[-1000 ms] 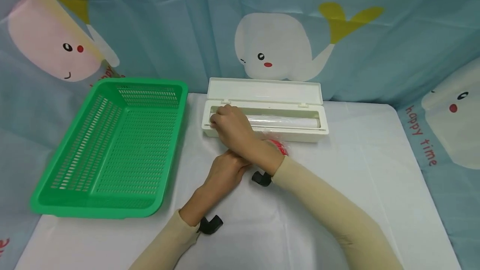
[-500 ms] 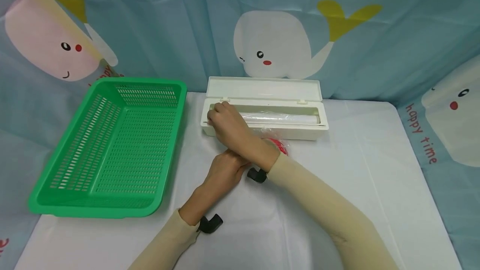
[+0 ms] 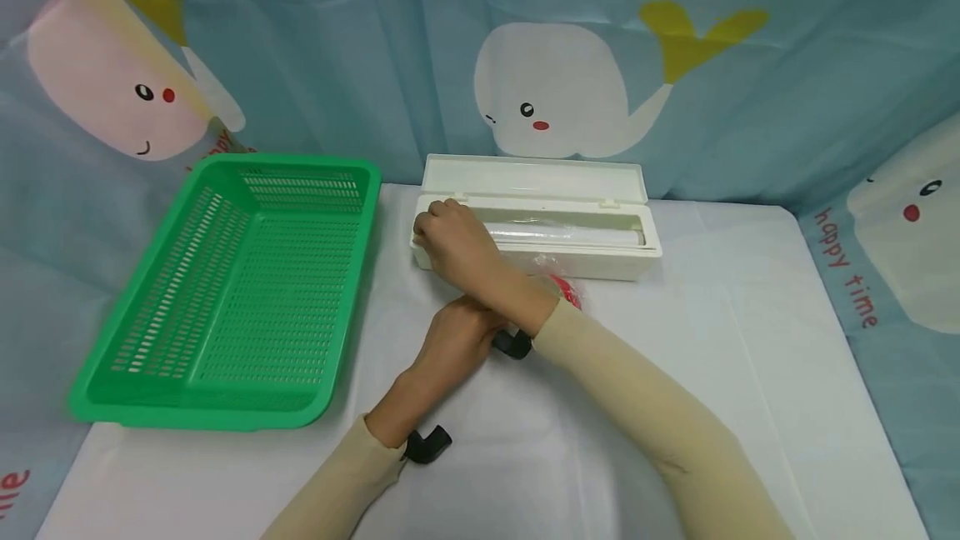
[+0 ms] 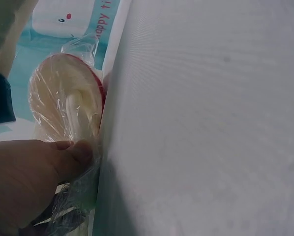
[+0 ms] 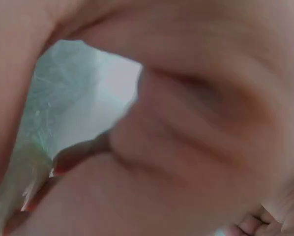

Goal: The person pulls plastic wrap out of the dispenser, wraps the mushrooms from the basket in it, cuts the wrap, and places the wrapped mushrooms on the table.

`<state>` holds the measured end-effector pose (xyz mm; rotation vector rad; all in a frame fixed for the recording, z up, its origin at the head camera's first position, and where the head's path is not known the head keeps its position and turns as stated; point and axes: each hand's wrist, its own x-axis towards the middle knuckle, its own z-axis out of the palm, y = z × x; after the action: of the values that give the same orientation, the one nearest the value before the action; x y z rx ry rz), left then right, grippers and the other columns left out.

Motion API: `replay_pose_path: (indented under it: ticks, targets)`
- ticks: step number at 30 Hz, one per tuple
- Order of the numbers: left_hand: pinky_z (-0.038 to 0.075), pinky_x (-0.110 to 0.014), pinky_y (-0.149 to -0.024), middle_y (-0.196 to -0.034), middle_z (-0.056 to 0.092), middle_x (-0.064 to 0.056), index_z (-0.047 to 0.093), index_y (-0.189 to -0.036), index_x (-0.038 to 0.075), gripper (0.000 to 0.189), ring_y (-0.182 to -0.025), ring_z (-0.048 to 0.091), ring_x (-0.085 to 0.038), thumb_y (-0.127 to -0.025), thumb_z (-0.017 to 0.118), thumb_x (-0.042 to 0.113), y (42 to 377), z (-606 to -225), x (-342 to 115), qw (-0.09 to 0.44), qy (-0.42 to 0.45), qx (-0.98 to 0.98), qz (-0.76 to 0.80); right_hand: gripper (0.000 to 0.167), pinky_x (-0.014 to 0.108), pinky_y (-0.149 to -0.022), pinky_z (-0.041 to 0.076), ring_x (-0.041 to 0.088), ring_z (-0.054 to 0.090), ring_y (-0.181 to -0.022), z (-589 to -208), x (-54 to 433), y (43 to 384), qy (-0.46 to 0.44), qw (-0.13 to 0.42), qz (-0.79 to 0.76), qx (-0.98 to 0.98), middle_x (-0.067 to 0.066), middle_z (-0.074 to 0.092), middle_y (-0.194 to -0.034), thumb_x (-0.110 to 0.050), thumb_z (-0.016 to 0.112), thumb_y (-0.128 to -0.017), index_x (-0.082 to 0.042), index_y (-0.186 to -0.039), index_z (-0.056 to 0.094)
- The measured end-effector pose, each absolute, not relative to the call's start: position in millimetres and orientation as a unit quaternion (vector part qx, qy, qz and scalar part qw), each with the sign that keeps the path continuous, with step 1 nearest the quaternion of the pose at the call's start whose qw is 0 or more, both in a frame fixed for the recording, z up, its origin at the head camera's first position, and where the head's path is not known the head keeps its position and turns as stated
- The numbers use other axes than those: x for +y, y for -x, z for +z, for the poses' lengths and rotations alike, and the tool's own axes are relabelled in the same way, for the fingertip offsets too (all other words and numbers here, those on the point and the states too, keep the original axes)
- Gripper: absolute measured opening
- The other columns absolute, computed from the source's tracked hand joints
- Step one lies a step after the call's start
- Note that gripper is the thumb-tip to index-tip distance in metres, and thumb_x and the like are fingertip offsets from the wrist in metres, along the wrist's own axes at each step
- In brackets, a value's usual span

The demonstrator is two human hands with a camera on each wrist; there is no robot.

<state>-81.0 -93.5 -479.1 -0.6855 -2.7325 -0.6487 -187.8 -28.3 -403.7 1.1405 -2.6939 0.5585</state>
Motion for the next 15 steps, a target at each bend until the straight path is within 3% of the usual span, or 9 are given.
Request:
replay_pose_path:
  ticks: [7,11,15]
  targets:
    - [0.058,-0.037,-0.072,-0.095,0.075,0.001,0.081,-0.100,0.021,0.006,-0.089,0.071,-0.019,-0.093,0.080,0.019,81.1,-474.9,-91.5,0.120,0.241,-0.938,-0.218,0.029,0.044,-0.102,0.055,0.027,0.071,-0.112,-390.9,0.9,176.0,-0.388,0.079,0.198,-0.897,0.007,0.074,-0.117,-0.027,0.070,-0.103,-0.009,-0.125,0.074]
    - [0.058,-0.035,-0.078,-0.105,0.076,0.002,0.081,-0.113,0.020,0.017,-0.094,0.072,-0.018,-0.097,0.078,0.017,81.0,-473.1,-91.8,0.122,0.258,-0.937,-0.204,0.026,0.045,-0.098,0.055,0.029,0.070,-0.110,-374.3,27.8,165.8,-0.387,0.101,0.237,-0.885,0.009,0.073,-0.119,-0.024,0.069,-0.103,-0.009,-0.124,0.074]
    - [0.059,-0.032,-0.083,-0.110,0.077,0.004,0.081,-0.117,0.020,0.020,-0.099,0.072,-0.017,-0.097,0.077,0.016,79.3,-469.5,-92.1,0.118,0.267,-0.934,-0.205,0.022,0.045,-0.096,0.055,0.029,0.069,-0.109,-358.0,60.3,154.8,-0.375,0.132,0.299,-0.867,0.010,0.073,-0.115,-0.019,0.070,-0.102,-0.008,-0.120,0.076]
